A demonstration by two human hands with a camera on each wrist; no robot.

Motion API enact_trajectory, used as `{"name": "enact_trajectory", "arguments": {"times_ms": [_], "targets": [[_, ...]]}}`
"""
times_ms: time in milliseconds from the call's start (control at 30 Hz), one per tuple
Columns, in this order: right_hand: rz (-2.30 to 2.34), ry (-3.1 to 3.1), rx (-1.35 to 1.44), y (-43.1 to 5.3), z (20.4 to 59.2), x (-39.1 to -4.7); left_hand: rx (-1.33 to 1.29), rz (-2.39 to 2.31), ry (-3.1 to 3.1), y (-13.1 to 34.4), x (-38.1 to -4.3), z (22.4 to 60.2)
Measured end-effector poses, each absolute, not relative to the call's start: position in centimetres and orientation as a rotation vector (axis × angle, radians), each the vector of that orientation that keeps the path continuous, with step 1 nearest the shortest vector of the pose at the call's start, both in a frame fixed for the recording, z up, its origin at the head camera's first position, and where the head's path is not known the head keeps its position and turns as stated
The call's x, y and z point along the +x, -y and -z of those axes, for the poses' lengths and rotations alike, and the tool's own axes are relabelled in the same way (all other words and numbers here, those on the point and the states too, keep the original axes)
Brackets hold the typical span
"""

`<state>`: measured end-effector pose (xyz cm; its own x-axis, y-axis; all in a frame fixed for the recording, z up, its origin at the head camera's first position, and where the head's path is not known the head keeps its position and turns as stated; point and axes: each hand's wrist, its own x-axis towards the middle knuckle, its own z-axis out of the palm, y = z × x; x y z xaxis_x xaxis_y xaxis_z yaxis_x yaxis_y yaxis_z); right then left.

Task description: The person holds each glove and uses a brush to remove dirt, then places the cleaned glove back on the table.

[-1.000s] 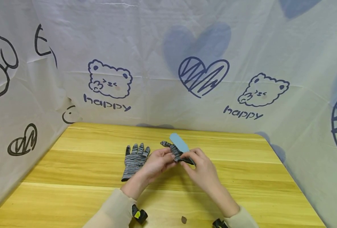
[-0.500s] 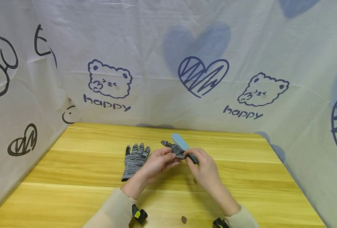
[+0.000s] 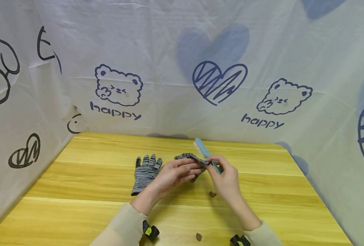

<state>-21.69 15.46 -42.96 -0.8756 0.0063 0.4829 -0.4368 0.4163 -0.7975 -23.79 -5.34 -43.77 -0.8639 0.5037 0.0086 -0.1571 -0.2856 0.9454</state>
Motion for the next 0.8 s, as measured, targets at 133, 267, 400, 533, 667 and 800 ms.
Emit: {"name": "enact_trajectory", "arguments": {"times_ms": [133,267,400,533,667,800], "targets": [[-1.705,2.215,0.23,-15.6,42.7,-21.8,0.435,-2.186,-1.558,5.4,-23.8,43.8],[-1.895,2.157,0.074,-15.8,42.4,-22.0,0.44,-2.179,-1.571,5.2,-23.7,43.8],[-2.133,2.046,-0.057,-15.9,42.1,-22.1,0.44,-2.156,-1.581,5.1,-23.6,43.8],[-2.363,1.9,-0.149,-15.8,41.9,-22.0,0.454,-2.105,-1.567,4.9,-23.4,43.9],[-2.526,1.772,-0.211,-15.3,41.7,-21.8,0.473,-2.047,-1.546,4.7,-23.3,44.1],[-2.645,1.688,-0.214,-14.7,41.6,-21.4,0.419,-2.018,-1.531,4.5,-23.2,44.2]]}}
